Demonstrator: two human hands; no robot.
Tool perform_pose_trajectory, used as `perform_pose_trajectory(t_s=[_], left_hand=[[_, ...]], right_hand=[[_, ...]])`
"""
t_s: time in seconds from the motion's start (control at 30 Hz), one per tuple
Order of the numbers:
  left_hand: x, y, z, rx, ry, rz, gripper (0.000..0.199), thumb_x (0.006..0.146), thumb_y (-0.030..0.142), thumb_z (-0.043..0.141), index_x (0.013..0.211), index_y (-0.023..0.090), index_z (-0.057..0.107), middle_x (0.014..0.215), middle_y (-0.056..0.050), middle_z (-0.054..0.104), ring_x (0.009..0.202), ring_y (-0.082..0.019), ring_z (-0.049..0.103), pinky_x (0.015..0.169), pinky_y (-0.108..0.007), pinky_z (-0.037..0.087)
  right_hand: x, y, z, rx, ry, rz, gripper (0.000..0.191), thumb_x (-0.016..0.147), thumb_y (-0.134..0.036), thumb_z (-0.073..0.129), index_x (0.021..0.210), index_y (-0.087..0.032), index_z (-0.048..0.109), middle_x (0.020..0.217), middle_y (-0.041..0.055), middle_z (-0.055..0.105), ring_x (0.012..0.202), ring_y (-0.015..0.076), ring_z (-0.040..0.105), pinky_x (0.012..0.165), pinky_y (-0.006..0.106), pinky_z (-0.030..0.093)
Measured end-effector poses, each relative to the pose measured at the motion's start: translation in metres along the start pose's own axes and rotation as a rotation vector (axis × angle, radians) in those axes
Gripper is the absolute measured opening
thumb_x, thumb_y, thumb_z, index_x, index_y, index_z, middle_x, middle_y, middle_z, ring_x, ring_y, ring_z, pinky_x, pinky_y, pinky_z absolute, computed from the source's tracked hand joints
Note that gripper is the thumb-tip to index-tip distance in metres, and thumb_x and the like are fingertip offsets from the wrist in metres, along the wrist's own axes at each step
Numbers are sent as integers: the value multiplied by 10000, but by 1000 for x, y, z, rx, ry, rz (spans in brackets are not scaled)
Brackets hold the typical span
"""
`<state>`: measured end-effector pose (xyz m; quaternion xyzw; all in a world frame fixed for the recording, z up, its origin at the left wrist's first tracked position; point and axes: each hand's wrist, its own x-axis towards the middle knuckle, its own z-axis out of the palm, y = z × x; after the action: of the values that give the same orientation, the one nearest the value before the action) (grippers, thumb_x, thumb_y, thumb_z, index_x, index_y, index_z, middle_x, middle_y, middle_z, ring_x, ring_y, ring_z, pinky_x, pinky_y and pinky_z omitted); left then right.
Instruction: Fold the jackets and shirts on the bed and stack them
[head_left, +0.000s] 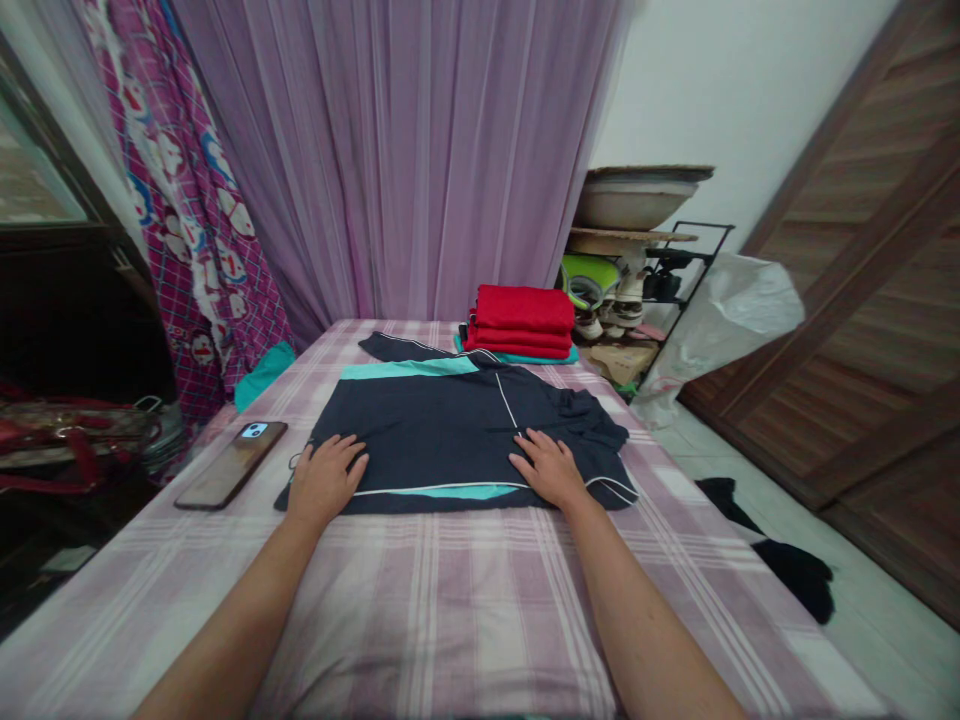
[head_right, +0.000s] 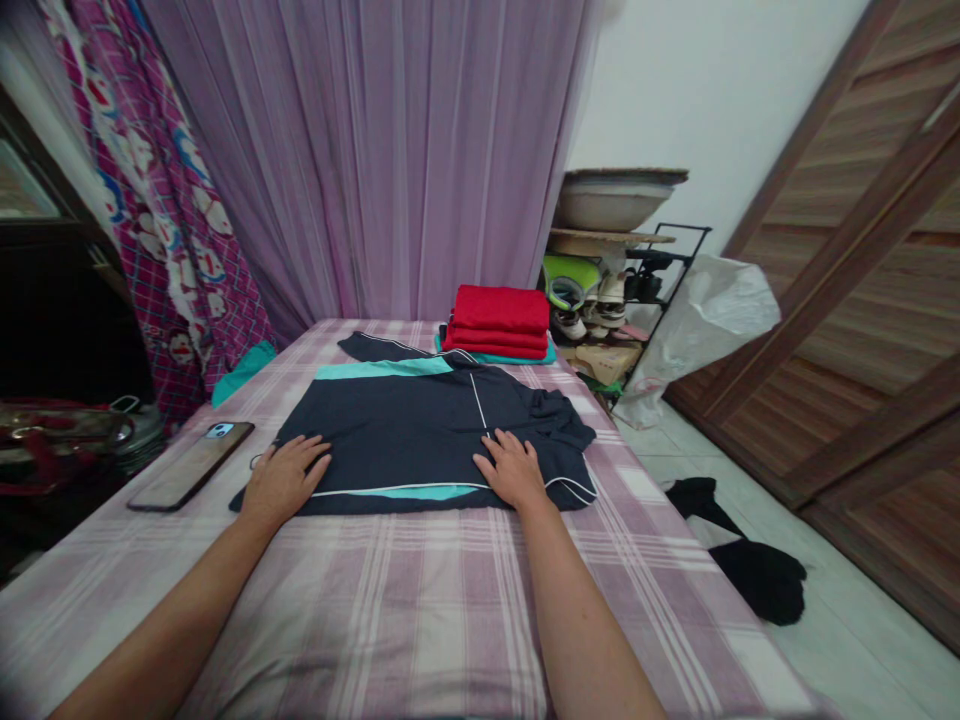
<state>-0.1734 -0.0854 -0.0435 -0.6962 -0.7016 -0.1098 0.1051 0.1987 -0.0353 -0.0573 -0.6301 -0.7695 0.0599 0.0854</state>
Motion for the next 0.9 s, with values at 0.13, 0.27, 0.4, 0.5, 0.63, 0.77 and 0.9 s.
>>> perform_pose_trajectory(t_s=[0.13, 0.27, 0.4, 0.5, 0.63, 0.77, 0.9], left_hand=[[0, -1, 2, -6, 23, 8, 430, 952, 393, 387, 1208, 241, 697, 1362, -68, 638, 1328, -298, 517, 1122, -560, 333], [0, -2, 3, -22, 34, 6, 421, 948, 394, 396, 1194, 243, 703, 1350, -72, 647, 1325, -303, 521, 1117, -561, 335], [-1, -2, 4, -45, 53, 2, 410, 944, 394, 403, 1177, 257, 711, 1339, -72, 655, 1312, -300, 531, 1116, -564, 334], [-1, -2, 4, -57, 62, -2, 405, 941, 396, 408, 1170, 264, 715, 1333, -70, 659, 1306, -298, 537, 1116, -564, 333], [-1, -2, 3, -50, 53, 5, 417, 943, 396, 405, 1180, 242, 711, 1332, -74, 660, 1310, -306, 535, 1106, -566, 344], [-1, -2, 2, -28, 38, 8, 425, 947, 390, 392, 1189, 237, 706, 1341, -75, 653, 1313, -305, 531, 1101, -562, 350], [-1, -2, 2, -25, 43, 20, 431, 946, 391, 390, 1190, 227, 705, 1337, -79, 655, 1308, -306, 536, 1101, -559, 350]], right_hand=[[-1, 0, -1, 5, -1, -2, 523, 996, -488, 382, 1441, -248, 515, 1563, 93, 410, 1454, 259, 330, 1169, 518, 238], [0, 0, -1, 9, -3, -7, 523, 996, -491, 384, 1440, -247, 517, 1559, 99, 415, 1454, 261, 332, 1166, 524, 243], [0, 1, 1, 9, 12, -12, 512, 994, -484, 394, 1428, -247, 528, 1555, 96, 422, 1452, 259, 335, 1164, 528, 245], [1, 2, 2, 16, 13, -13, 509, 992, -482, 400, 1423, -246, 534, 1551, 98, 428, 1449, 260, 339, 1163, 530, 246], [1, 3, 2, 22, 21, -12, 503, 989, -486, 406, 1415, -257, 543, 1548, 98, 434, 1443, 260, 351, 1161, 527, 252], [0, 2, 1, 25, 22, -13, 501, 989, -486, 407, 1413, -258, 545, 1545, 97, 437, 1445, 260, 348, 1162, 527, 251], [0, 2, 1, 25, 23, -15, 498, 991, -482, 404, 1415, -259, 542, 1548, 93, 435, 1446, 257, 347, 1163, 527, 248]])
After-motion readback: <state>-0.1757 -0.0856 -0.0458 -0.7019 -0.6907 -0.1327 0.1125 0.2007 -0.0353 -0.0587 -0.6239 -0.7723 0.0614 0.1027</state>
